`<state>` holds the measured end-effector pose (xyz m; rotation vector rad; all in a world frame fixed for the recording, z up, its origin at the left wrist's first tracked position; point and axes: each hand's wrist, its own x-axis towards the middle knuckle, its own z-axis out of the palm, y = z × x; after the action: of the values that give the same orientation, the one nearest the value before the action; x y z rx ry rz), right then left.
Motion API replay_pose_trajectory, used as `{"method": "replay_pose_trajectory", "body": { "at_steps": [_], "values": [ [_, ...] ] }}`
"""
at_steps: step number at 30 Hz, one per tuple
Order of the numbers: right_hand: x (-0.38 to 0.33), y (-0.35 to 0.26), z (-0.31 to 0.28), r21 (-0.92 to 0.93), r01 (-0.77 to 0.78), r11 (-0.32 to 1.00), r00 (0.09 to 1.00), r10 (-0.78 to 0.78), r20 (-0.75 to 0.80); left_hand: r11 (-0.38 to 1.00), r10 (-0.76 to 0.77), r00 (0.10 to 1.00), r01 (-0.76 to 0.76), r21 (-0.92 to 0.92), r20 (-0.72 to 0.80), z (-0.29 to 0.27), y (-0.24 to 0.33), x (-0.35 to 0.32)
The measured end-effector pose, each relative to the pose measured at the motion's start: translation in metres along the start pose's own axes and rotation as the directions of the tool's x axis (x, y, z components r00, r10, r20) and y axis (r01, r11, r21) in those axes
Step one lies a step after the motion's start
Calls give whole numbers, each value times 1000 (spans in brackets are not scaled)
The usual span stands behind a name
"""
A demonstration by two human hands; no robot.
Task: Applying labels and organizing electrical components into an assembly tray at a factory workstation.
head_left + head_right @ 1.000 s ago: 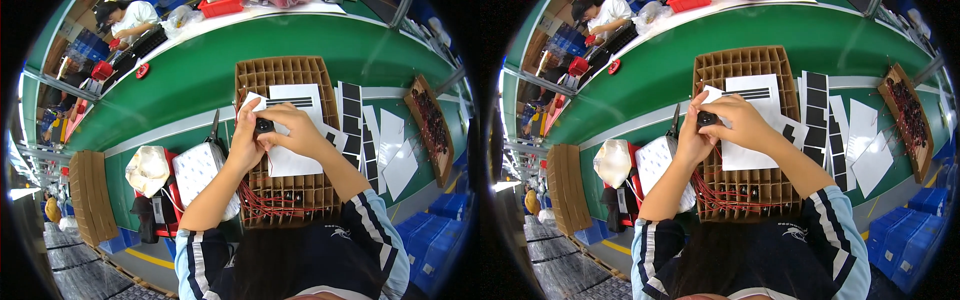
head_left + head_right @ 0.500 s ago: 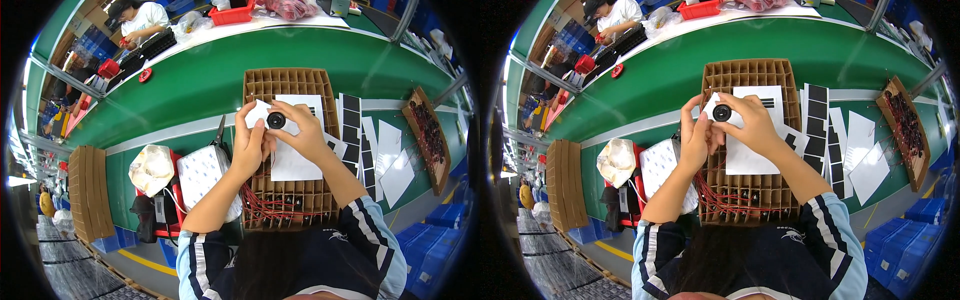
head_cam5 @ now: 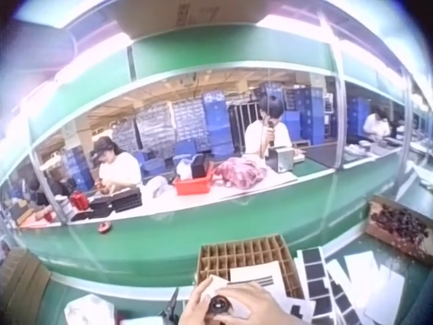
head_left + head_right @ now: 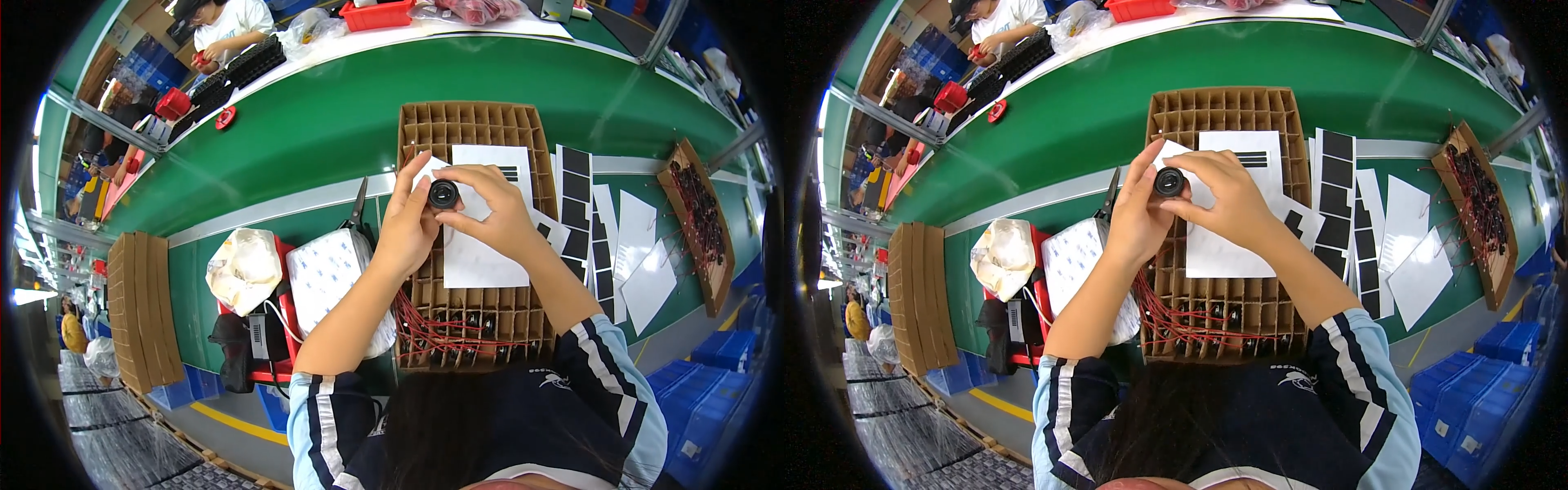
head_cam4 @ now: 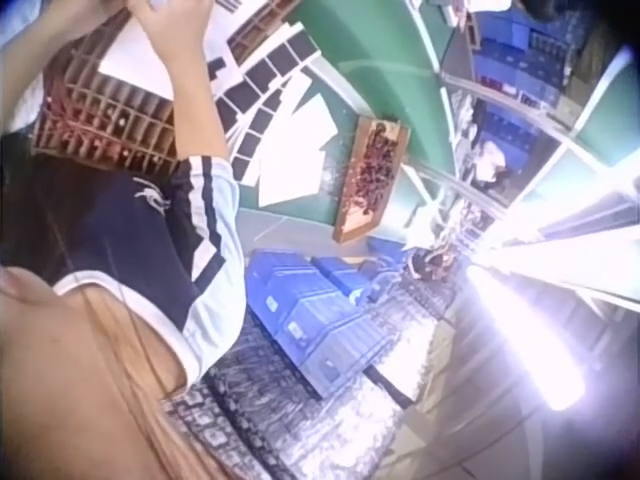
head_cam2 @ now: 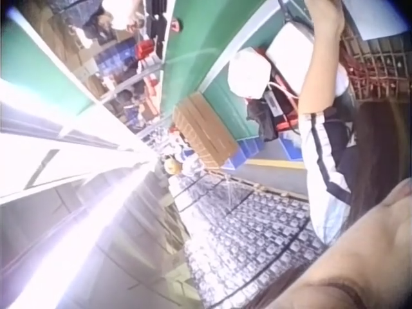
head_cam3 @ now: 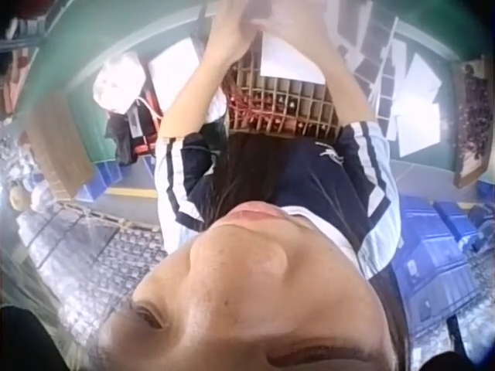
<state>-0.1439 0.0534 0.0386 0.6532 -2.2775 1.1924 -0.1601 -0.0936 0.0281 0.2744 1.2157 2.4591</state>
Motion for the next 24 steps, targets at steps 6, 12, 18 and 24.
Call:
{"method": "replay_pose_trajectory", "body": {
  "at_steps": [6,12,18,24],
  "values": [
    [0,3,4,43,2,999,997,-5,73,998,-1,999,4,65,-50,-3,-1,-3],
    [1,5,3,77,13,997,998,-19,68,1000,-5,999,6,26,-44,6,-1,-2],
    [1,2,4,169,-7,986,991,-15,132,995,27,1000,-26,100,-9,-4,-9,-3],
    [-2,8,3,84,8,996,986,-22,166,979,19,1000,-15,205,-18,-3,-8,-6]
  ]
}}
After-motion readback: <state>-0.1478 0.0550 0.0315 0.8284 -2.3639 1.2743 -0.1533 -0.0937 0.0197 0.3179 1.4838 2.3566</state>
